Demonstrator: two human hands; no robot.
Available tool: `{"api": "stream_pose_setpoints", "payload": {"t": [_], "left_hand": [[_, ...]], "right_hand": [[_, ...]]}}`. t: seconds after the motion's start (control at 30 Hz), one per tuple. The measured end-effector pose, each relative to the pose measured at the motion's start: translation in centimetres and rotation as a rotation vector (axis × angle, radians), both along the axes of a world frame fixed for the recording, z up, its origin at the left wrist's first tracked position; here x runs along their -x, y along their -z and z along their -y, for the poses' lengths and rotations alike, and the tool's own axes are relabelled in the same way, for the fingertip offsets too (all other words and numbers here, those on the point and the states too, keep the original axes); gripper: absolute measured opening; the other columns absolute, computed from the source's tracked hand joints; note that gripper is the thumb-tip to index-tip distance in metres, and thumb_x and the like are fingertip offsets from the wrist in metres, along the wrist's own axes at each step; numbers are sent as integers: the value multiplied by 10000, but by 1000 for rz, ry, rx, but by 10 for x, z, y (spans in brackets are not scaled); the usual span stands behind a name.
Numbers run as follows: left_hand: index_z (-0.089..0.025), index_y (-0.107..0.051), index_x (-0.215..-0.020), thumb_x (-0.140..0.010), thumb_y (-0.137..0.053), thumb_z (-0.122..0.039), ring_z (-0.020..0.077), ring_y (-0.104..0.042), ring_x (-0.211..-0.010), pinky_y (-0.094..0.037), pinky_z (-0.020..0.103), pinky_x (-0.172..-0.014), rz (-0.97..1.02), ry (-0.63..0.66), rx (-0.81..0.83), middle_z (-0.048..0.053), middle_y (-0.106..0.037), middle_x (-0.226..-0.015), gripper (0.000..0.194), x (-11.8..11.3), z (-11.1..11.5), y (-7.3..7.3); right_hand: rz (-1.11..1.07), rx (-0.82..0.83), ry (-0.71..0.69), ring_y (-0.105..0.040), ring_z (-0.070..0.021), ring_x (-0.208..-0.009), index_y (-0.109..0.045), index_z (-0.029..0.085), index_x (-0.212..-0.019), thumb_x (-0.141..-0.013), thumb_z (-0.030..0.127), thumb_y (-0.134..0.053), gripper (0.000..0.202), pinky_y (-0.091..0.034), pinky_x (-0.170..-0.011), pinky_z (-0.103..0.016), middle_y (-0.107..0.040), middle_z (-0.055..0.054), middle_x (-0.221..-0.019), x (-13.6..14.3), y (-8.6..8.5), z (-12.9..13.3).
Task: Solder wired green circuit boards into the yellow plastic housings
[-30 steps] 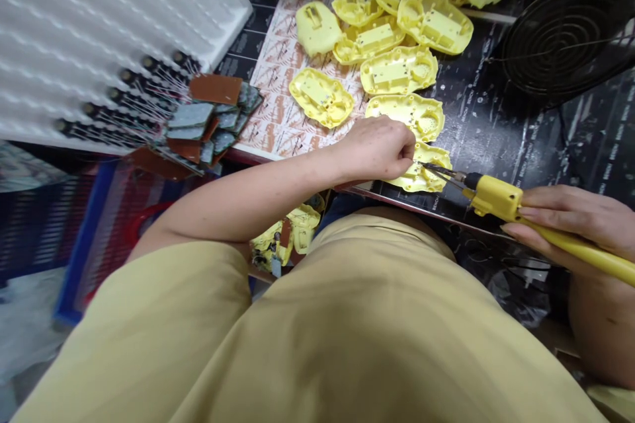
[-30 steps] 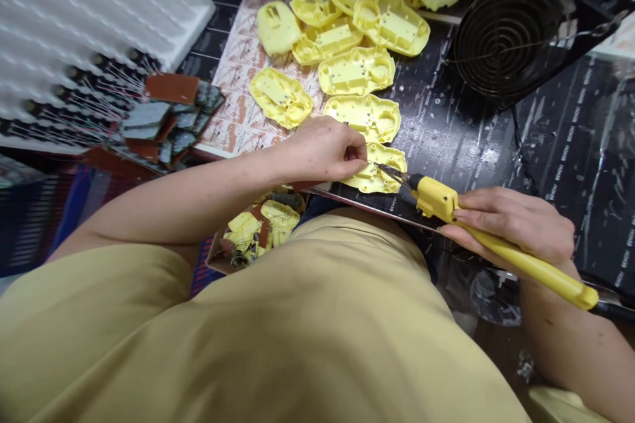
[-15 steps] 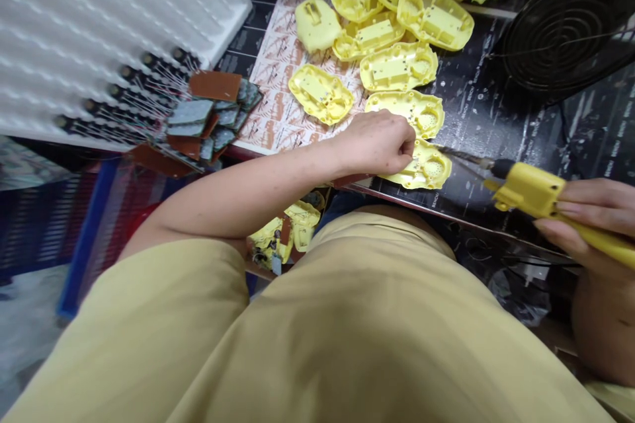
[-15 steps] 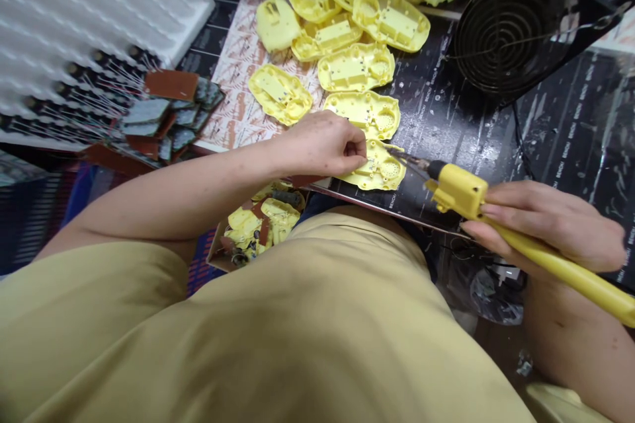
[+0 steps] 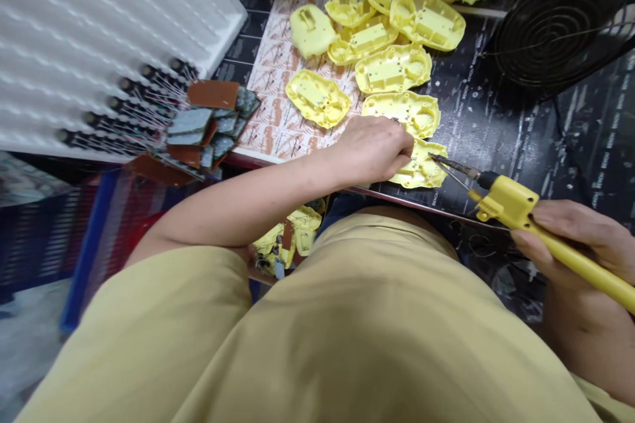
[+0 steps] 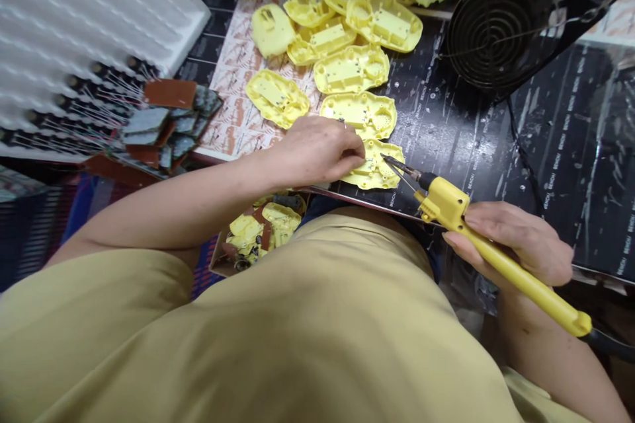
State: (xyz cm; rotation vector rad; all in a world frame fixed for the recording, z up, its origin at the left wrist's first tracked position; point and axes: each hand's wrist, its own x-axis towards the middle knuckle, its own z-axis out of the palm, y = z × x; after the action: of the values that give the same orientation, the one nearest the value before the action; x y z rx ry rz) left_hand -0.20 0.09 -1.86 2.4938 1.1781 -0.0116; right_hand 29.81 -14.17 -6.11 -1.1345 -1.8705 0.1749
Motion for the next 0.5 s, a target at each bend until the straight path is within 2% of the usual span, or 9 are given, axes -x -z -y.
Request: {"api": "stream_pose_setpoints", "payload": {"t": [0.1,0.17,0.27,0.33,0.5], "left_hand": [[-253,-854,-997,-957,-593,-243,248,-765,-1009,-531,372,-900,101,13,-18,37,-839,-989,264,10,2,7],[-244,-848,-1028,-960,-623,-256,234,-769,-975,-528,375,-925,154,23,-5,30,-841,-964,235,14,4,12],[-232,-840,-958,-945,-651,-257,234,-766,-933,-509,400,-963,138,49,1,24,-829,-883,191,13,6,17],[-228,-836,-907,-933,-648,-254,246,-763,-927,-496,415,-963,97,64,0,34,-824,-860,192,10,6,17],[-234,-841,-899,-905,-624,-253,250,-758,-939,-481,404,-938,64,57,22,46,-825,-866,218,3,4,11]], "right_hand": [[-36,-29,-57,-788,-184,-702,-715,282,-929,-963,188,-814,141,-636,-551,-250,-777,-2,-805,3,-2,1],[17,-40,-26,-792,-192,-715,-750,292,-1055,-966,262,-842,132,-655,-582,-263,-792,-15,-835,0,0,4],[143,8,-20,-806,-190,-763,-748,306,-1215,-1005,417,-817,247,-679,-649,-262,-815,-37,-898,-6,5,9],[138,15,-86,-808,-175,-777,-736,308,-1200,-1049,457,-755,213,-677,-674,-248,-809,-28,-876,-8,8,10],[116,6,-191,-808,-159,-803,-707,304,-1066,-1061,339,-740,48,-672,-697,-238,-797,0,-843,-4,10,4]]}}
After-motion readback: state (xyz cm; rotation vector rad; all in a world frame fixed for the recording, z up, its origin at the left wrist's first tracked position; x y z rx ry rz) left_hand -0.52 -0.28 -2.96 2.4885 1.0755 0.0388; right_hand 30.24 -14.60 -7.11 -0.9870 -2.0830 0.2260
